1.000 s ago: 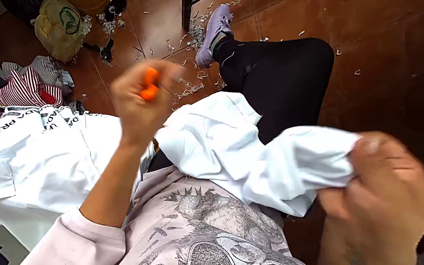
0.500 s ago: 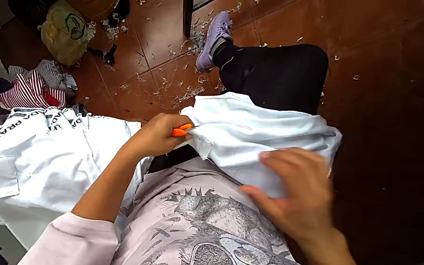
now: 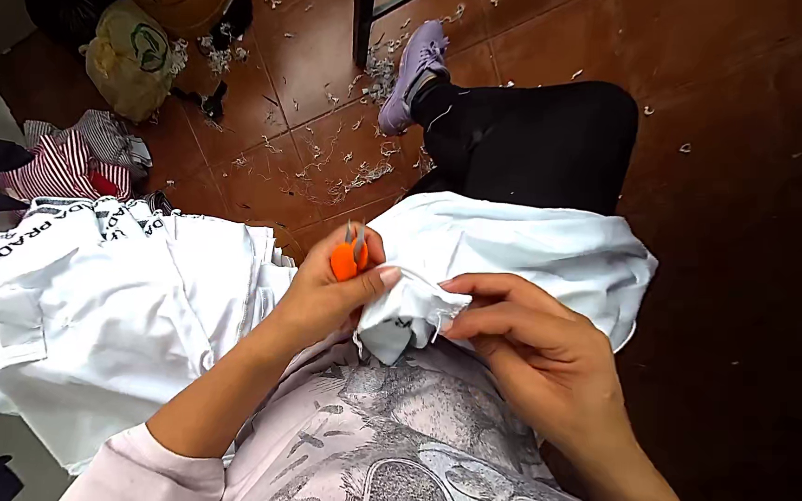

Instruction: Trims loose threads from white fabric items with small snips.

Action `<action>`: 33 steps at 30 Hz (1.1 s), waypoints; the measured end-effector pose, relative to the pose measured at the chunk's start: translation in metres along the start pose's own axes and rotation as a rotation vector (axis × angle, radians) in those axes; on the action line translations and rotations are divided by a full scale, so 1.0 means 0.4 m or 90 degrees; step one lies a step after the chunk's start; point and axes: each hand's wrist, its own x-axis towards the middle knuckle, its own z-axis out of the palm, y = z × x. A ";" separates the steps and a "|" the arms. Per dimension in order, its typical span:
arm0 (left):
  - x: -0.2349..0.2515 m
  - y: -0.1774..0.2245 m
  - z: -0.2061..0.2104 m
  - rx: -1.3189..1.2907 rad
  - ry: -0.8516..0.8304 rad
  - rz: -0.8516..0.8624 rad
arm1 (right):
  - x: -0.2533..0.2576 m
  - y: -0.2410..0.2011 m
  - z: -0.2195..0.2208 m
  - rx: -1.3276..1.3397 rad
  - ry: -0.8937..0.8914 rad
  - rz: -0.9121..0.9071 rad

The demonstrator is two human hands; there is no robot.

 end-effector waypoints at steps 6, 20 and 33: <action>0.014 0.015 -0.002 0.042 -0.002 -0.004 | 0.008 0.000 0.008 -0.076 0.001 -0.011; 0.046 0.001 -0.010 0.337 -0.035 -0.026 | 0.015 0.023 0.011 -0.103 0.016 -0.018; 0.005 0.113 -0.004 0.811 -0.098 0.286 | 0.018 0.039 0.018 0.178 0.073 0.036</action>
